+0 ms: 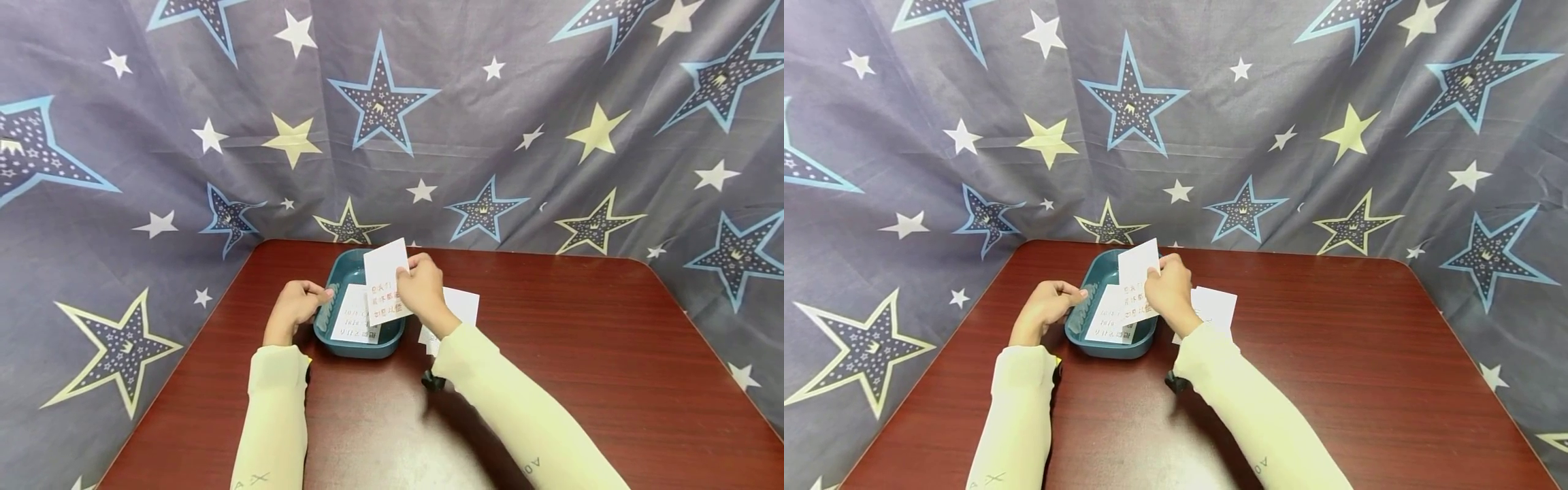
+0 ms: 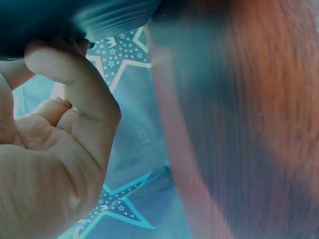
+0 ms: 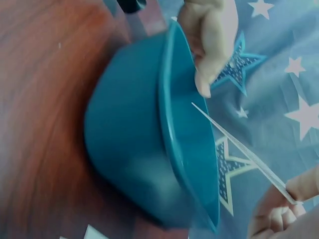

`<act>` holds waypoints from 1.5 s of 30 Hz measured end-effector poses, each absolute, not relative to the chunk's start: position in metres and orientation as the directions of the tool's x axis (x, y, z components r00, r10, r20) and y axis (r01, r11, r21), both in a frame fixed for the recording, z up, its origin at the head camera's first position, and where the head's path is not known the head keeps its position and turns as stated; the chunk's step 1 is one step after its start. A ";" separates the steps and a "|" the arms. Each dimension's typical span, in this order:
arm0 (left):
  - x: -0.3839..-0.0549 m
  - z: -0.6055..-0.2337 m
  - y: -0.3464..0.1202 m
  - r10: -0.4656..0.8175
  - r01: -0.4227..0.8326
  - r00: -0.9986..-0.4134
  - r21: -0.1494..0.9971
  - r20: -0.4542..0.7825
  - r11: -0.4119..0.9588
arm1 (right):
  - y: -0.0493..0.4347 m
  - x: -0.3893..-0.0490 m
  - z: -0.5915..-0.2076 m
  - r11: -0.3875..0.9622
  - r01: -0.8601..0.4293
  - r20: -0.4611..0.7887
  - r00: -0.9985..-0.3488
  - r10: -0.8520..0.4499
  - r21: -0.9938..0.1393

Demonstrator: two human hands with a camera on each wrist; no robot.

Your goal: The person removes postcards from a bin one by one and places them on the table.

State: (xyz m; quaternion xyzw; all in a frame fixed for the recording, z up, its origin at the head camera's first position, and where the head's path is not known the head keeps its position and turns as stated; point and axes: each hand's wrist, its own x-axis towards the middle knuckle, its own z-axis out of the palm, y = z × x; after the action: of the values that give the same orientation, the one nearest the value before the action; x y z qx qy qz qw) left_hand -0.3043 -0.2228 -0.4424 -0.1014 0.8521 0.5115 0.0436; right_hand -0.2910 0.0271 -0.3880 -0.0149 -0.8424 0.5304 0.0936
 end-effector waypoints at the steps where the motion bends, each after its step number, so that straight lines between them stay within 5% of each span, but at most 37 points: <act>1: -0.304 -0.442 -0.223 -0.131 -0.219 -0.975 0.862 -0.178 0.457 | 0.032 -0.292 -0.387 0.428 -0.071 0.141 -0.981 0.133 -0.901; 20: -0.304 -0.445 -0.223 -0.137 -0.236 -0.971 0.845 -0.194 0.479 | 0.114 -0.306 -0.413 0.392 0.100 0.016 -0.960 0.281 -0.914; 33: -0.304 -0.443 -0.222 -0.136 -0.233 -0.972 0.850 -0.191 0.473 | 0.141 -0.307 -0.454 0.394 0.200 -0.094 -0.958 0.272 -0.897; 40: -0.303 -0.442 -0.222 -0.139 -0.234 -0.972 0.850 -0.191 0.473 | 0.149 -0.302 -0.460 0.534 0.220 -0.133 -0.971 0.198 -0.816; 45: -0.304 -0.441 -0.222 -0.138 -0.232 -0.972 0.856 -0.189 0.463 | 0.157 -0.300 -0.460 0.714 0.237 -0.185 -0.971 0.152 -0.658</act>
State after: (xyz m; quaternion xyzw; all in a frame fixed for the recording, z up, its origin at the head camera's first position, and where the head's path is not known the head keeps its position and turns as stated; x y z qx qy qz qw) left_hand -0.3035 -0.2219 -0.4409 -0.1083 0.8540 0.5068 0.0463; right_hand -0.2998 0.1572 -0.4604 -0.1054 -0.9240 0.3628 -0.0587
